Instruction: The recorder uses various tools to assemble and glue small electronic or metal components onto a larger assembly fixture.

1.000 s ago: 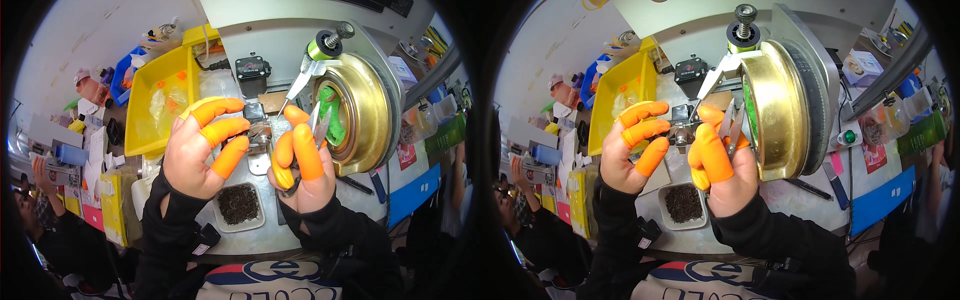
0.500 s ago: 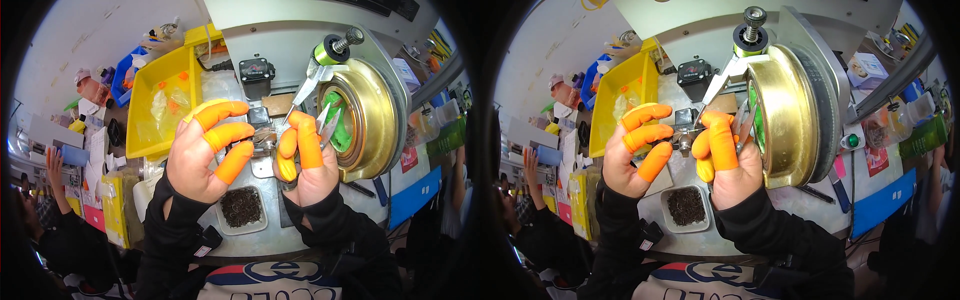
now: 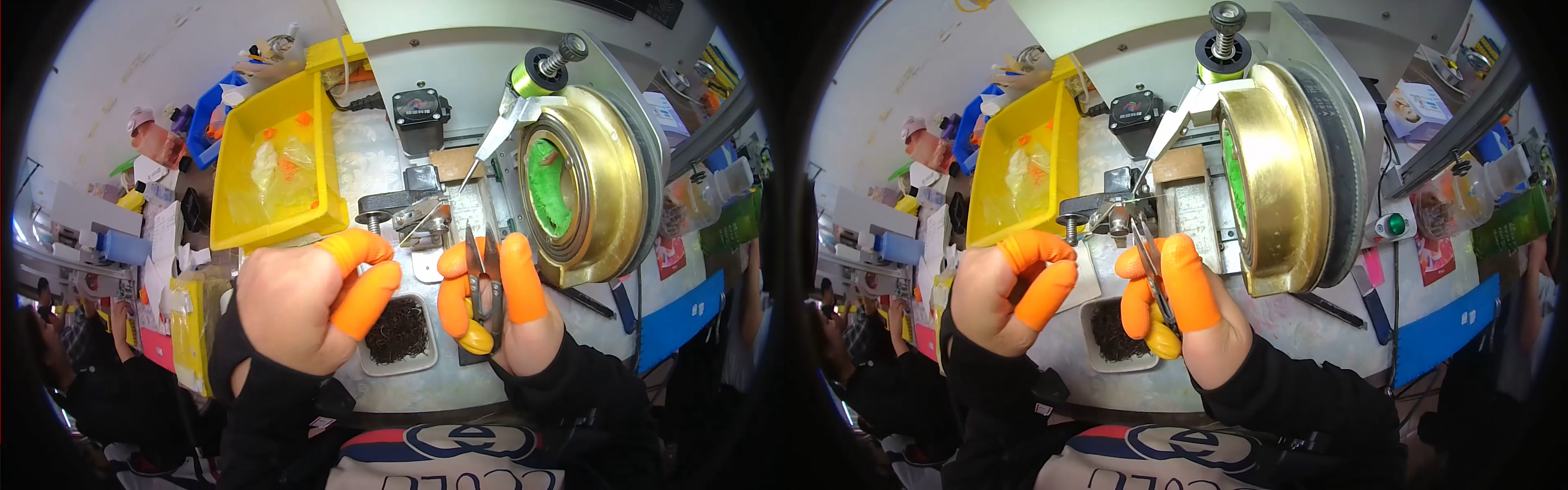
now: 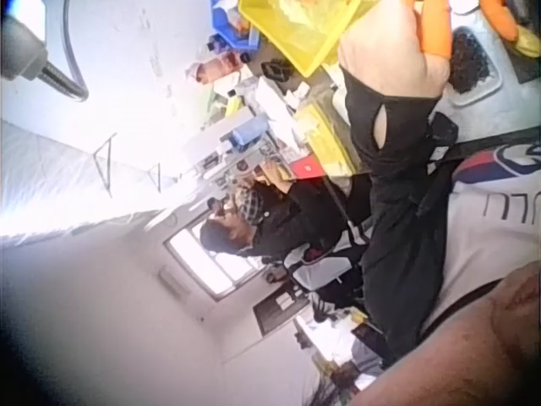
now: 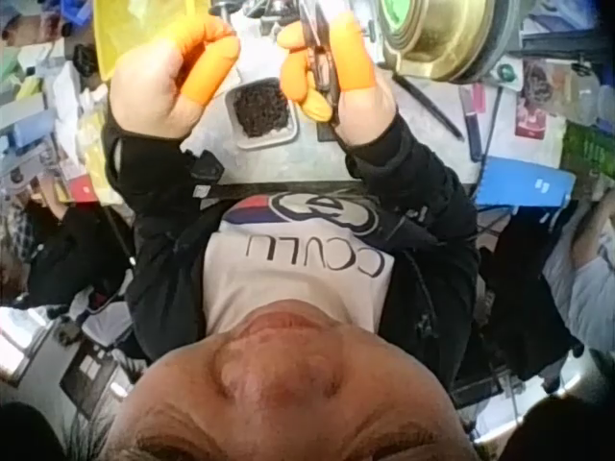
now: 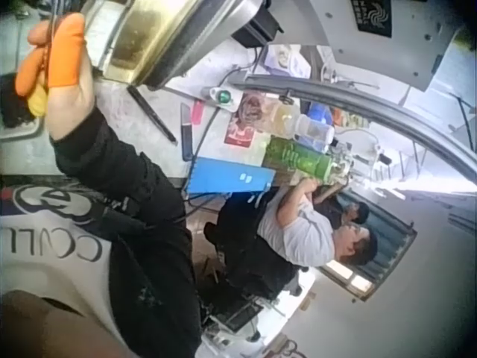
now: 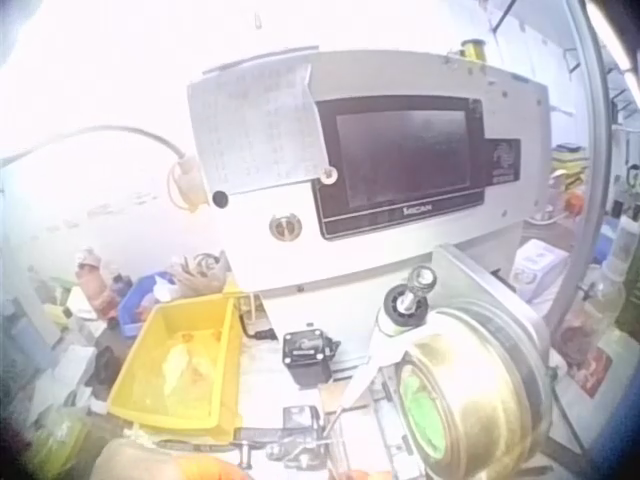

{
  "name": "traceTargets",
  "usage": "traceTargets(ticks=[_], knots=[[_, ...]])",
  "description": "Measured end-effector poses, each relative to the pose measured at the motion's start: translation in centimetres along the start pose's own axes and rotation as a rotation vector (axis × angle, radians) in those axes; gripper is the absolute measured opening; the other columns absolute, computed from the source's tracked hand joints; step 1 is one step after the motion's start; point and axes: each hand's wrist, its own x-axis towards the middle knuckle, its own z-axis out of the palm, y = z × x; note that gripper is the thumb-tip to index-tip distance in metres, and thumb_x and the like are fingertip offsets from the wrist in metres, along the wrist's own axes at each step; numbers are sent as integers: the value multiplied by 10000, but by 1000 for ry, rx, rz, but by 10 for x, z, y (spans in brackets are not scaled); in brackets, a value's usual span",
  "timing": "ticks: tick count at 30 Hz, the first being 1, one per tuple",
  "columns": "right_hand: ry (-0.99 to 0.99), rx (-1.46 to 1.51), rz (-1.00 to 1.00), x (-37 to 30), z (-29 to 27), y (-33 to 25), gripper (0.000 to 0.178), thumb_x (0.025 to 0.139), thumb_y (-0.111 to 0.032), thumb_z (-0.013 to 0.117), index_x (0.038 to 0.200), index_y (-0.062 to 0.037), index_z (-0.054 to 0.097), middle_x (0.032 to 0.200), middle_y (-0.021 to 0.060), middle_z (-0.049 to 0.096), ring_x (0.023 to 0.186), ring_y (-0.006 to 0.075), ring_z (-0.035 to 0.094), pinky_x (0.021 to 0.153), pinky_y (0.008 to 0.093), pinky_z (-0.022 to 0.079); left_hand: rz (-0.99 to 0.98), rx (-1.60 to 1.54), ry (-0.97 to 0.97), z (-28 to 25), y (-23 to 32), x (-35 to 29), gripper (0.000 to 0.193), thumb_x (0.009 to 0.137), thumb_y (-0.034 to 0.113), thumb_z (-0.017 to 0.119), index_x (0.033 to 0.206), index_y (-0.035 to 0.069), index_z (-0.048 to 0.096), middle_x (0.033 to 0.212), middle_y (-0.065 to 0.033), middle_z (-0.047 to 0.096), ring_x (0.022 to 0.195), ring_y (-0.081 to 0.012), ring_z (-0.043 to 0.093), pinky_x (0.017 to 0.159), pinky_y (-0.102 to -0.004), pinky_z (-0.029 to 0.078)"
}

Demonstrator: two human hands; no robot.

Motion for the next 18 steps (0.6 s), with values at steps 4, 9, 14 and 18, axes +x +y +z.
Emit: traceTargets(ticks=[4,9,14,18], knots=[[28,52,111,5,-4,-3,538,858,-487,221,915,-21,483,546,62,461,420,85,354,424,197,297,97,-241,156,1,-8,9,78,759,58,536,797,-10,522,661,-40,555,560,-70,493,525,-180,377],[17,122,152,12,-1,-5,532,857,-486,219,912,-28,485,518,68,447,383,120,362,383,225,303,136,-1057,75,9,-15,31,122,824,106,413,887,23,476,1059,-214,481,676,-198,568,668,-303,457],[-13,198,177,14,-4,0,513,859,-477,217,922,-38,475,505,71,439,349,138,352,357,249,305,254,-1366,-15,21,-26,41,177,826,147,427,927,6,464,990,-196,493,884,-277,529,800,-393,420],[-70,268,184,15,-8,3,510,859,-478,209,917,-47,476,501,66,435,339,137,339,356,253,297,246,-1357,10,23,-22,43,179,821,153,440,920,6,463,933,-175,497,917,-278,503,786,-385,419]])
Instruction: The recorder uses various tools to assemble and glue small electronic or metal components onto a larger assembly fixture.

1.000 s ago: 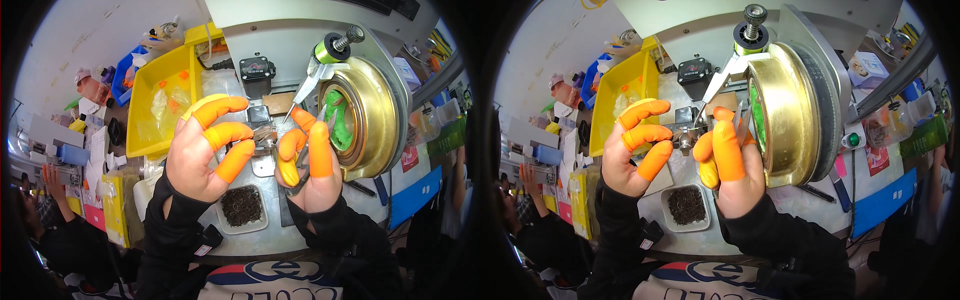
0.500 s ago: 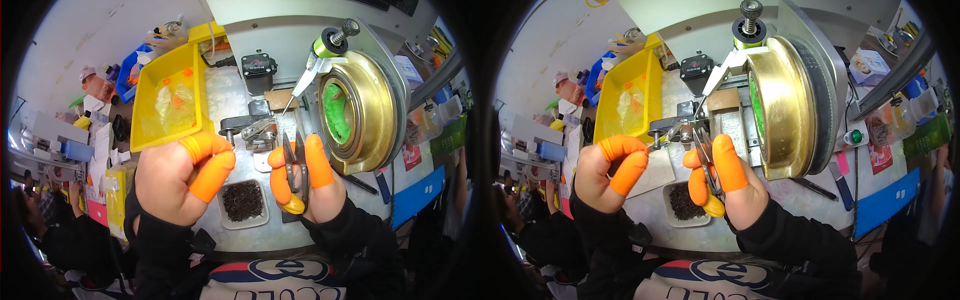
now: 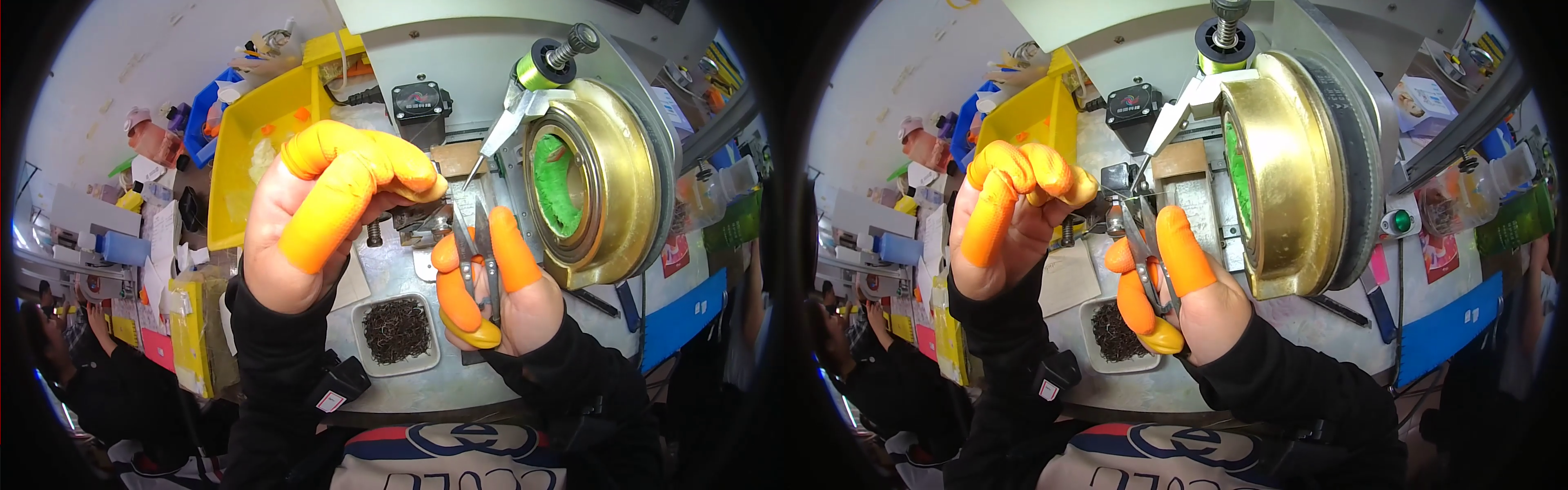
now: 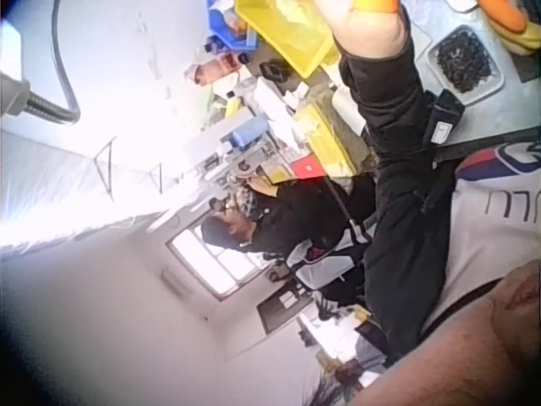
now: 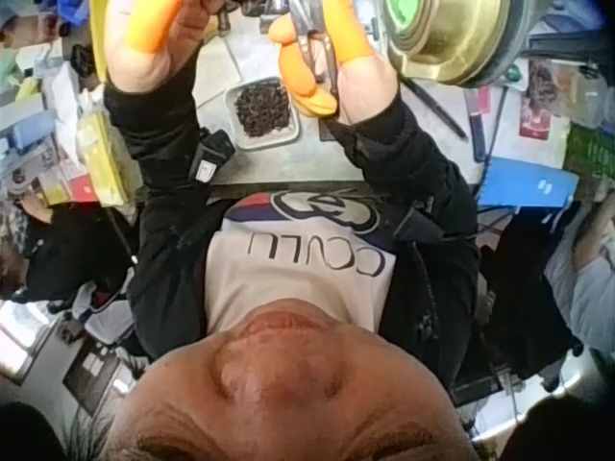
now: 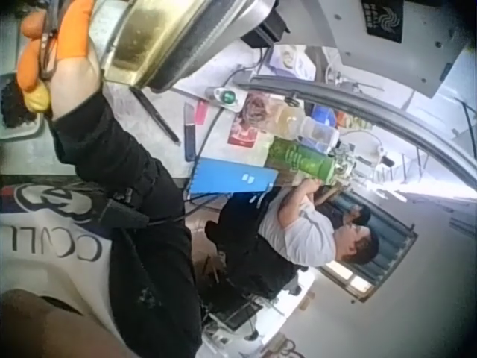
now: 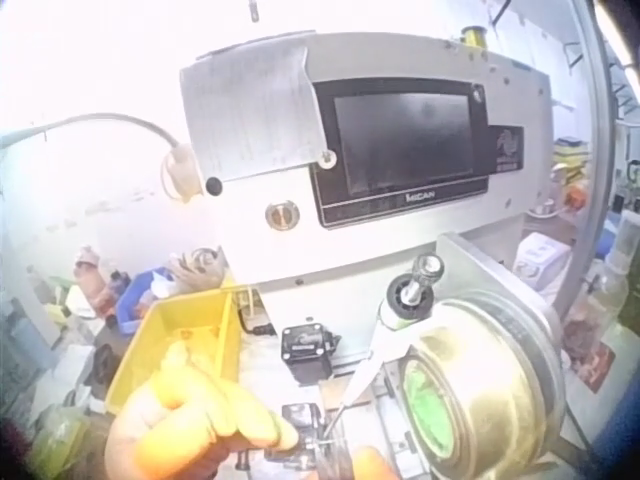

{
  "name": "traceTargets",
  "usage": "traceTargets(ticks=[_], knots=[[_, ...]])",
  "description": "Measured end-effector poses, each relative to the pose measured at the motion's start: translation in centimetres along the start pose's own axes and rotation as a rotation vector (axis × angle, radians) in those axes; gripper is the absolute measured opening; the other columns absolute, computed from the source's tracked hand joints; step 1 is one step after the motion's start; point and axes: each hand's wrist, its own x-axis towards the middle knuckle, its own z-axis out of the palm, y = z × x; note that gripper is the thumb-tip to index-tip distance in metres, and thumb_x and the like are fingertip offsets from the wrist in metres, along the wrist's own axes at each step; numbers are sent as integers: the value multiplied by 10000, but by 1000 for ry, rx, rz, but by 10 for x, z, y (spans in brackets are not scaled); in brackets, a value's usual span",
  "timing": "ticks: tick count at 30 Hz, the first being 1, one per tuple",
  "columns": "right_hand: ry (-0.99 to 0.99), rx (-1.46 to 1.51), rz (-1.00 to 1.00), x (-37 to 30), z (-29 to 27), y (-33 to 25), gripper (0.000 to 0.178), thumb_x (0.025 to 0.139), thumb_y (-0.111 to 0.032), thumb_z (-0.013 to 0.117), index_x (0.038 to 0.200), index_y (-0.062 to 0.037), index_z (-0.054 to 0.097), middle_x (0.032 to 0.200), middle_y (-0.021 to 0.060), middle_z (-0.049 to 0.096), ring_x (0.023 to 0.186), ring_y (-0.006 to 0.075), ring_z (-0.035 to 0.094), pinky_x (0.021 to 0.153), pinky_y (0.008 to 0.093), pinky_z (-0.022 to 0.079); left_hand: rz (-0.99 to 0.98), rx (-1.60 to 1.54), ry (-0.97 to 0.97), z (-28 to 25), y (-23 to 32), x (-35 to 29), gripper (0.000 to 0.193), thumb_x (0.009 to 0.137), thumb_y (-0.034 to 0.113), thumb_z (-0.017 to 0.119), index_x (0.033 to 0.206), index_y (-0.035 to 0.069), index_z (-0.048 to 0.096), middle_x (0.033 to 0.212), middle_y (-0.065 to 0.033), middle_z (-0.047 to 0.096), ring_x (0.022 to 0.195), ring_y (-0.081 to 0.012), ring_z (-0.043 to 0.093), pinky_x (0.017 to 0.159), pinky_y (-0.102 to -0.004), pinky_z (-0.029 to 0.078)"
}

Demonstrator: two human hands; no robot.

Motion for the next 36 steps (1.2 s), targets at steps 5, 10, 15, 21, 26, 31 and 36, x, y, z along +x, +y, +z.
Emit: traceTargets(ticks=[5,10,15,21,26,31,36], knots=[[19,113,14,-1,5,-3,515,854,-486,248,876,-33,491,478,65,403,334,123,303,345,232,277,121,127,-105,5,-1,1,107,787,124,450,795,18,439,754,-134,479,680,-232,479,643,-351,403],[43,114,55,5,7,-2,406,857,-458,276,807,-108,476,440,18,358,305,130,275,331,251,213,75,244,-92,10,3,-3,102,775,112,441,718,32,414,664,-106,456,586,-191,427,590,-319,377],[-24,114,70,-7,7,-5,406,863,-440,279,781,-89,465,451,24,365,318,126,291,342,248,239,113,309,-24,0,13,-3,87,803,107,415,757,34,406,705,-100,451,619,-178,417,615,-294,361],[-11,-603,-126,-74,-27,-2,524,792,-492,427,861,22,501,563,23,471,494,56,412,456,177,298,409,1083,357,-77,48,6,157,800,101,494,913,0,533,891,-81,560,761,-116,518,637,-232,401],[338,-856,-330,-111,-76,6,467,810,-445,430,859,17,474,540,22,461,457,42,363,440,163,264,-268,1431,365,-139,72,31,401,806,151,498,1176,44,385,1080,-91,504,712,-88,533,654,-175,402],[366,-841,-472,-108,-110,20,366,865,-357,354,881,-3,446,521,25,452,428,43,313,411,173,235,-748,1443,433,-171,62,36,447,784,133,496,1201,45,361,1119,-116,478,844,-177,544,735,-234,420],[360,-817,-516,-104,-118,23,398,862,-387,338,880,-2,439,503,21,442,404,40,300,392,162,213,-647,1328,392,-176,65,20,461,777,107,499,1199,0,344,1039,-123,497,870,-191,521,775,-286,424]])
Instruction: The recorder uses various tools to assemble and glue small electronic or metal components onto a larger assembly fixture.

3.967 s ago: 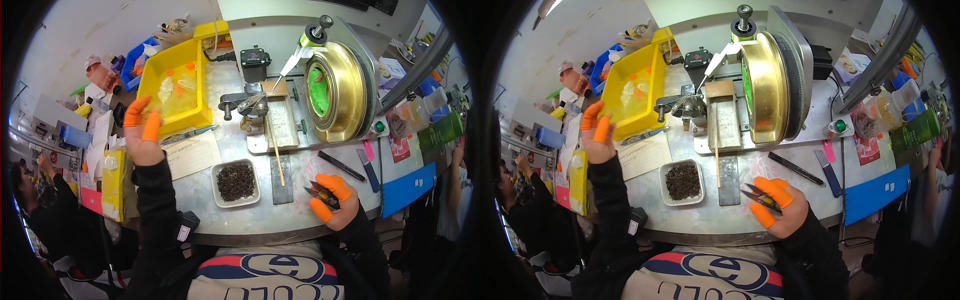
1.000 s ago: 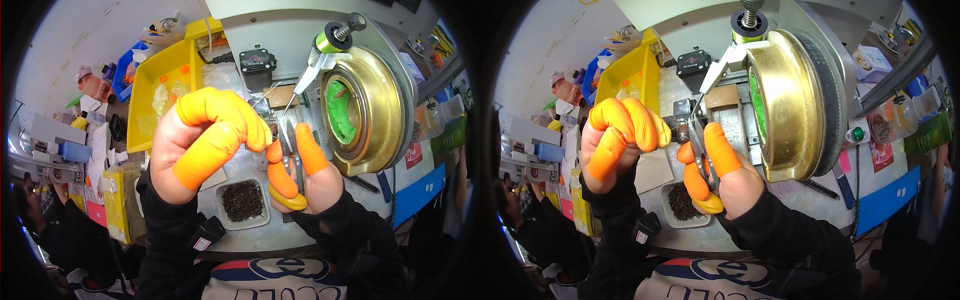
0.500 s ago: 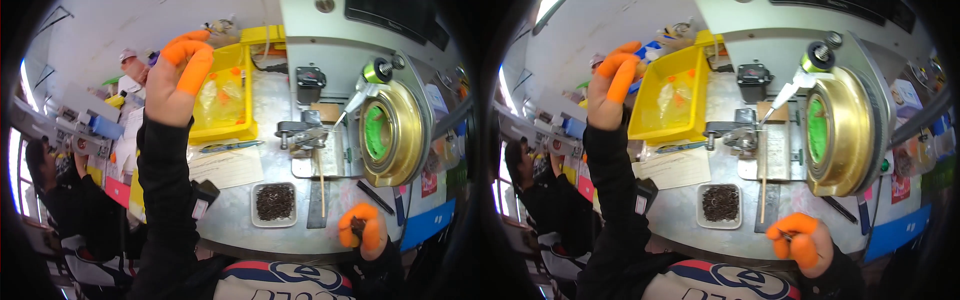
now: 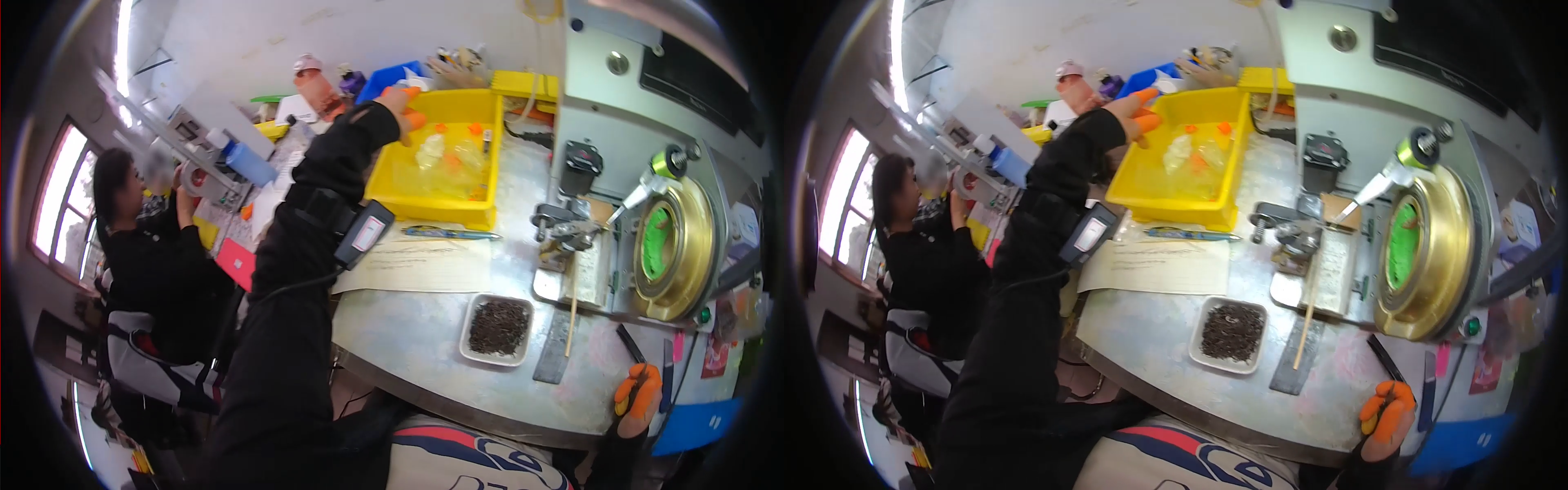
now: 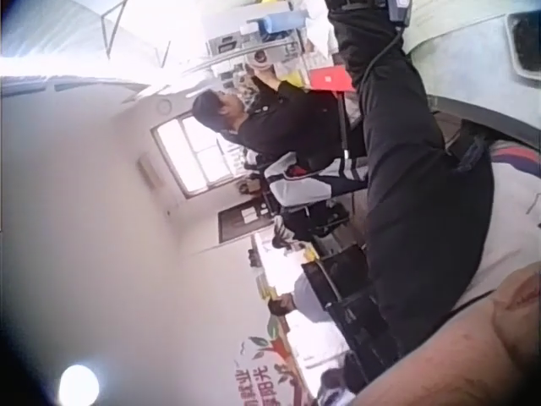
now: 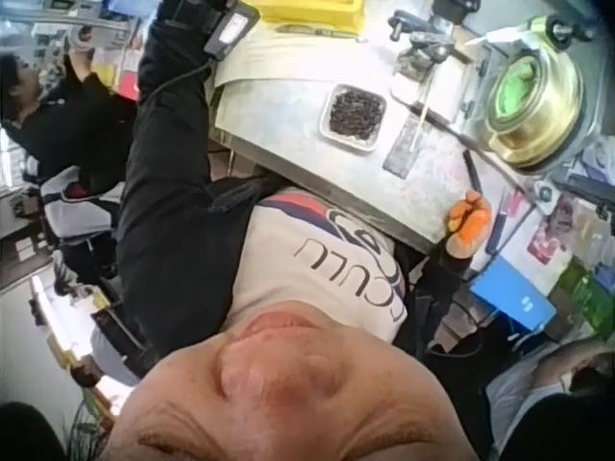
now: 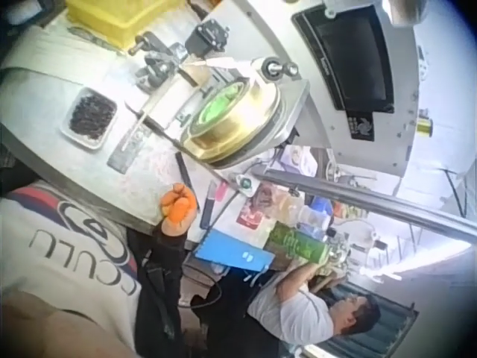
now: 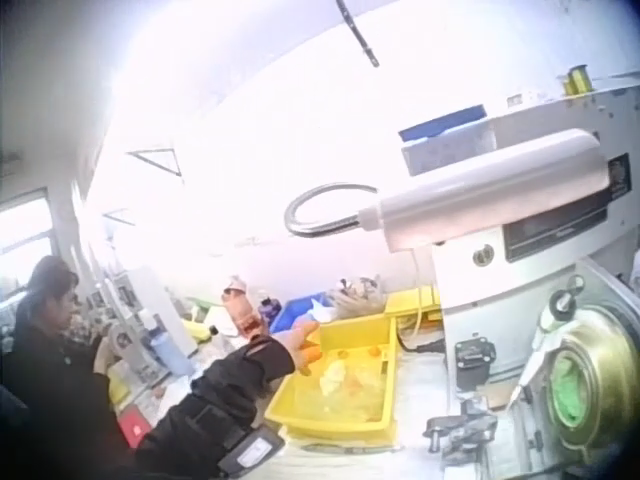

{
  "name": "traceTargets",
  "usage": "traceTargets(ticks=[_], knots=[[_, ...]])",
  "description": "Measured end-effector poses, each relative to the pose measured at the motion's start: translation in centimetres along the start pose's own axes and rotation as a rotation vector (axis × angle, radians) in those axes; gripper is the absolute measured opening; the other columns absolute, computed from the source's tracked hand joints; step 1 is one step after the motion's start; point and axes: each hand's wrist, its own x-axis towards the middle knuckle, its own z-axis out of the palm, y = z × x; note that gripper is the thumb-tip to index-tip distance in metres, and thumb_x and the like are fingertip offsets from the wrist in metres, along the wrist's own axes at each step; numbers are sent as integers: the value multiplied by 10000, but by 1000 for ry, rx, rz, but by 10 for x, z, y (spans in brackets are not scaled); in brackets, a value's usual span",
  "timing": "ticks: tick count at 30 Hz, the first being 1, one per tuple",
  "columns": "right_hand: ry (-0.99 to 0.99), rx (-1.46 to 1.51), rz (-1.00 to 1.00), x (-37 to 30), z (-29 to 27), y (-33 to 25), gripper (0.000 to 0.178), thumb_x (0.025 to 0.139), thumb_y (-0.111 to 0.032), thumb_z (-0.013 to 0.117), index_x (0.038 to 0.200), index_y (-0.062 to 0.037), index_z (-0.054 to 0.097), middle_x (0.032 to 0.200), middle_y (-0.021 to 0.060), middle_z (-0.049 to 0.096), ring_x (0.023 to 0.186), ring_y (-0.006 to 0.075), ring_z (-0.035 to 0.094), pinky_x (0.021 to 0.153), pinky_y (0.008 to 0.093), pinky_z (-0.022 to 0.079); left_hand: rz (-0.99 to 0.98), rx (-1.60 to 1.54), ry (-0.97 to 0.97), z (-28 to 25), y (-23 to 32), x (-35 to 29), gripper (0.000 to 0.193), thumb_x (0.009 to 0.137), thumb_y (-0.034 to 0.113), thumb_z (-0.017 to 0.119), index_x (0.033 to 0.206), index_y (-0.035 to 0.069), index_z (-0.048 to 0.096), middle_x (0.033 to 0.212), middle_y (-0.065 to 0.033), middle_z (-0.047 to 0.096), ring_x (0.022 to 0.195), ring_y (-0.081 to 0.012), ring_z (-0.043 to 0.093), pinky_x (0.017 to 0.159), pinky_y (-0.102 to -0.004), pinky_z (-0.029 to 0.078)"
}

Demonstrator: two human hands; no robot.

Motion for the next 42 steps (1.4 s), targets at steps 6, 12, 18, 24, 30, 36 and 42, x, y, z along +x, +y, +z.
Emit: traceTargets(ticks=[6,12,18,24,30,36,42], knots=[[30,-65,-35,-10,-19,4,449,866,-433,265,884,-16,427,484,-10,381,426,39,315,413,155,204,332,400,545,-25,3,-68,239,706,147,557,927,55,572,848,-132,575,731,-255,561,653,-302,436],[-28,92,79,-7,-8,-8,437,860,-349,366,971,66,441,584,89,495,401,81,347,392,178,246,-23,401,643,-53,-58,-172,143,712,86,550,846,38,569,667,-40,556,525,-77,499,496,-220,397],[-65,-29,-55,3,-5,-7,340,854,-261,421,980,54,443,608,63,484,446,64,348,420,178,272,-208,474,184,-23,-105,-199,169,692,55,492,845,57,563,794,-135,538,750,-259,540,659,-306,427],[-7,-666,-266,-3,0,-6,265,764,-116,569,986,12,501,669,45,494,526,92,423,479,207,360,-52,512,364,-26,-106,-218,238,676,-31,441,856,63,565,831,-128,527,773,-276,524,670,-327,417],[-113,-984,-447,-2,11,-32,275,713,-98,618,939,29,526,790,160,520,679,259,505,628,316,422,-25,480,461,-23,-102,-230,290,663,-87,430,900,34,546,982,-133,529,901,-292,505,758,-313,405],[-193,-1108,-618,-4,-3,-37,239,714,-88,607,891,56,537,892,221,518,804,363,492,741,400,395,-125,548,462,-8,-93,-232,284,676,-85,425,886,61,550,992,-125,507,843,-278,523,723,-310,425],[-47,-976,-605,-12,0,-38,227,702,-55,612,891,55,551,897,219,525,804,341,510,723,380,413,276,158,790,-22,-100,-227,269,746,-26,460,992,72,505,1011,-58,502,750,-136,527,560,-230,431]])
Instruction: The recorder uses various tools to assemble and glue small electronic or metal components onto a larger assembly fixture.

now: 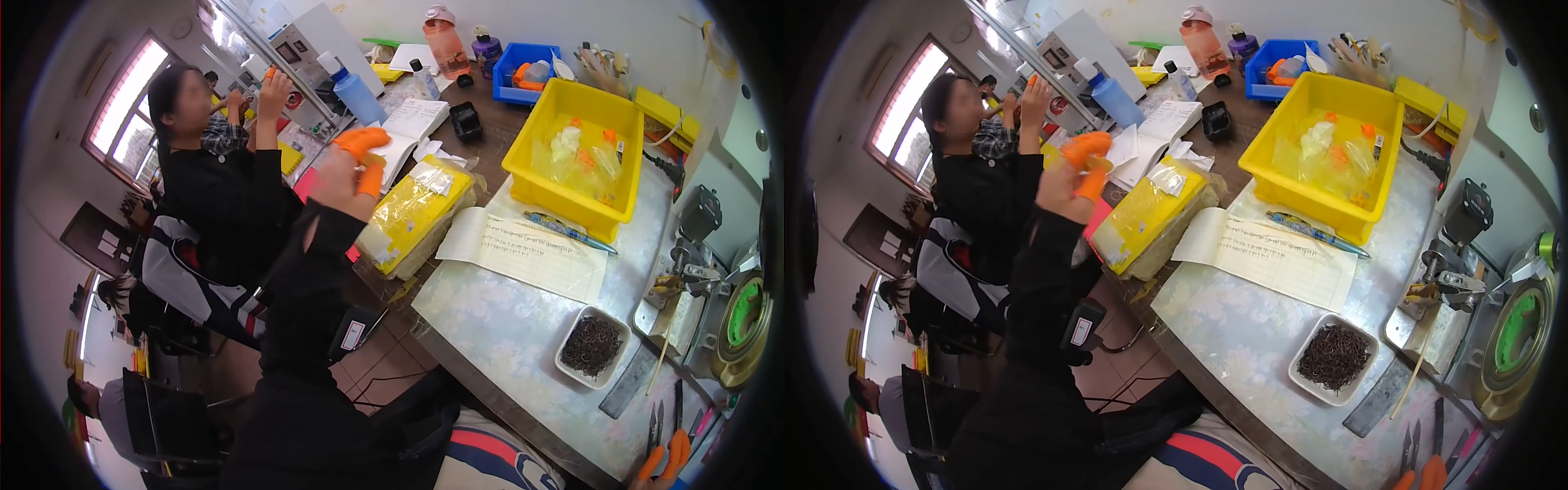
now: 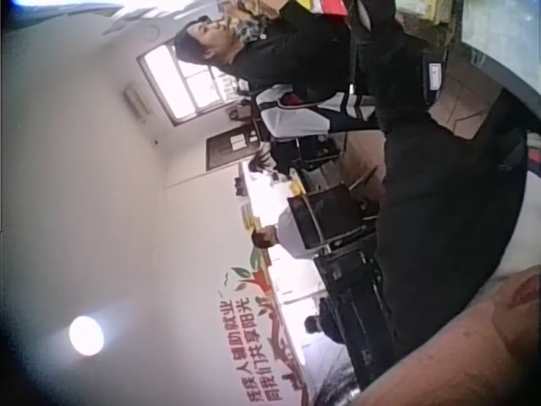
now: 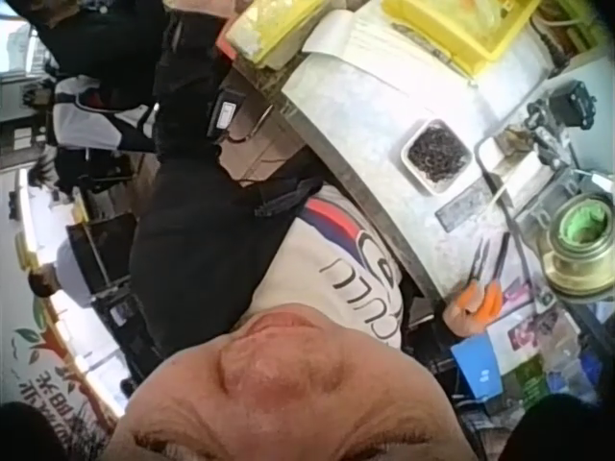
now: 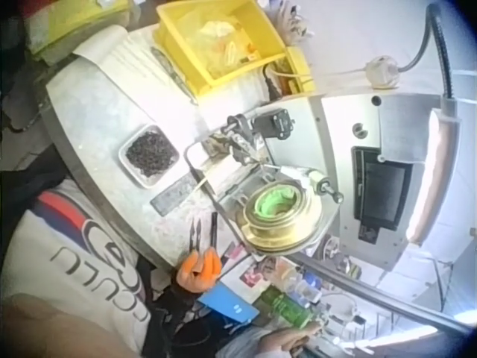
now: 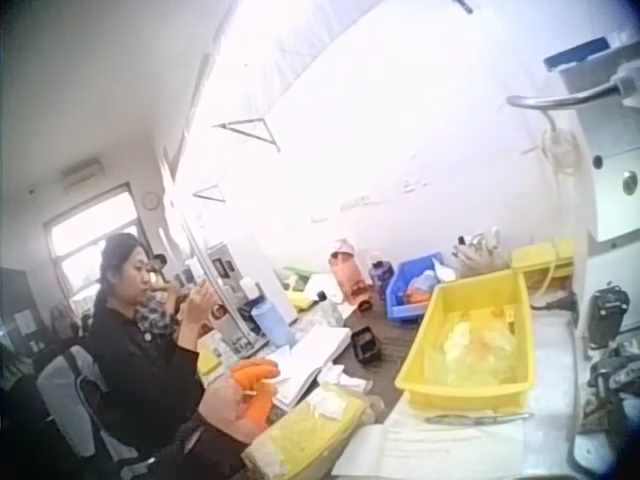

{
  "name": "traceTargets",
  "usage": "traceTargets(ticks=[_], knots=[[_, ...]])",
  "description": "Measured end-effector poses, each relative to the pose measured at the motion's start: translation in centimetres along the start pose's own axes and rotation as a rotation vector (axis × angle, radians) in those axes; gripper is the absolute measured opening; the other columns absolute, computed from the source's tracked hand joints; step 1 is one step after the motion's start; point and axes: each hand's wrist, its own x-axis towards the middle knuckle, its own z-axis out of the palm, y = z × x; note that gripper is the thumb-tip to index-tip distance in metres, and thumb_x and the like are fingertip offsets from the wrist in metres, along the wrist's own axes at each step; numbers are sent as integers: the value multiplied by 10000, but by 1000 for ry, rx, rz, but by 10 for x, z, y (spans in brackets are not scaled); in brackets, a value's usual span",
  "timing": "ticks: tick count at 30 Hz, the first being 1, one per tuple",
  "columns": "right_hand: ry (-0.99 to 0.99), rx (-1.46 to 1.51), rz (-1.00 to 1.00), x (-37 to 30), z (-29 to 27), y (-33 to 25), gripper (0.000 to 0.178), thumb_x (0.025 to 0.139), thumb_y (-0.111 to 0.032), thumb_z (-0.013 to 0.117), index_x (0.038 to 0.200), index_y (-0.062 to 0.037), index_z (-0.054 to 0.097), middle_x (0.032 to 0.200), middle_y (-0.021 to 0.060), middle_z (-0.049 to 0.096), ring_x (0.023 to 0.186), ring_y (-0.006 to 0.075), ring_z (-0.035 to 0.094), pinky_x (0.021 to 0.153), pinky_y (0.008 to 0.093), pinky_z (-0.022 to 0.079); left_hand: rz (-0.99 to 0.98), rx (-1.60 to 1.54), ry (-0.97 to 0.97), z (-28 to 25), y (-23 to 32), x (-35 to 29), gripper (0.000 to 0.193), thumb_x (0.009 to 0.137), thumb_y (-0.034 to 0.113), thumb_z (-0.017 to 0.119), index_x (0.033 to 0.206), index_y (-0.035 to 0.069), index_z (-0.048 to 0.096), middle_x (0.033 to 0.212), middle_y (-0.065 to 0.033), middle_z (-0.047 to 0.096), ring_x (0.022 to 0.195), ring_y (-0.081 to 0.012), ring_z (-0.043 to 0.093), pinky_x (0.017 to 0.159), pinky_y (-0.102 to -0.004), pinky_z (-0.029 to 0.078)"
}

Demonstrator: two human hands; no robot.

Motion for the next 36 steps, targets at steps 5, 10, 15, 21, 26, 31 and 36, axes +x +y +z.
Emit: traceTargets(ticks=[5,10,15,21,26,31,36], knots=[[9,18,-40,3,1,-1,205,707,-36,605,883,54,551,886,208,531,775,330,523,701,368,427,-581,-238,-379,1,20,0,268,759,33,458,1025,61,473,850,-50,536,649,-117,529,570,-228,423],[-51,23,-90,11,-1,-5,186,713,-24,599,876,52,551,879,204,534,758,323,528,689,362,433,-353,230,-669,-2,31,13,298,721,77,516,1016,51,483,854,-90,543,745,-188,533,671,-278,408],[-28,78,-109,12,-1,-5,163,704,16,600,857,47,554,860,205,534,743,301,536,667,336,438,-82,-241,221,-32,43,22,313,755,-70,445,1063,-17,452,1055,-115,500,821,-149,535,705,-216,432],[-14,-34,-267,10,6,4,141,813,-58,441,921,30,460,807,137,517,724,210,500,671,266,378,-161,-551,222,-72,44,25,321,765,-45,457,1084,-6,445,1084,-120,492,844,-174,550,633,-228,469],[-142,159,-121,7,1,-1,217,729,65,479,940,19,484,958,189,498,850,286,492,768,350,366,-182,-479,135,-75,48,20,283,772,-25,460,1051,21,483,967,-84,548,756,-138,553,587,-214,455],[-59,134,-225,14,-8,-13,196,713,46,505,901,-8,503,920,168,519,812,283,511,732,361,386,-186,236,-700,-21,28,-6,200,706,80,547,901,41,569,750,-151,576,704,-300,552,655,-319,441],[-64,354,-201,52,3,-49,274,600,-74,638,851,-58,529,824,120,554,622,241,511,543,310,409,73,10,-210,-3,28,7,293,748,95,536,1035,41,504,853,-94,560,724,-193,548,635,-289,438]])
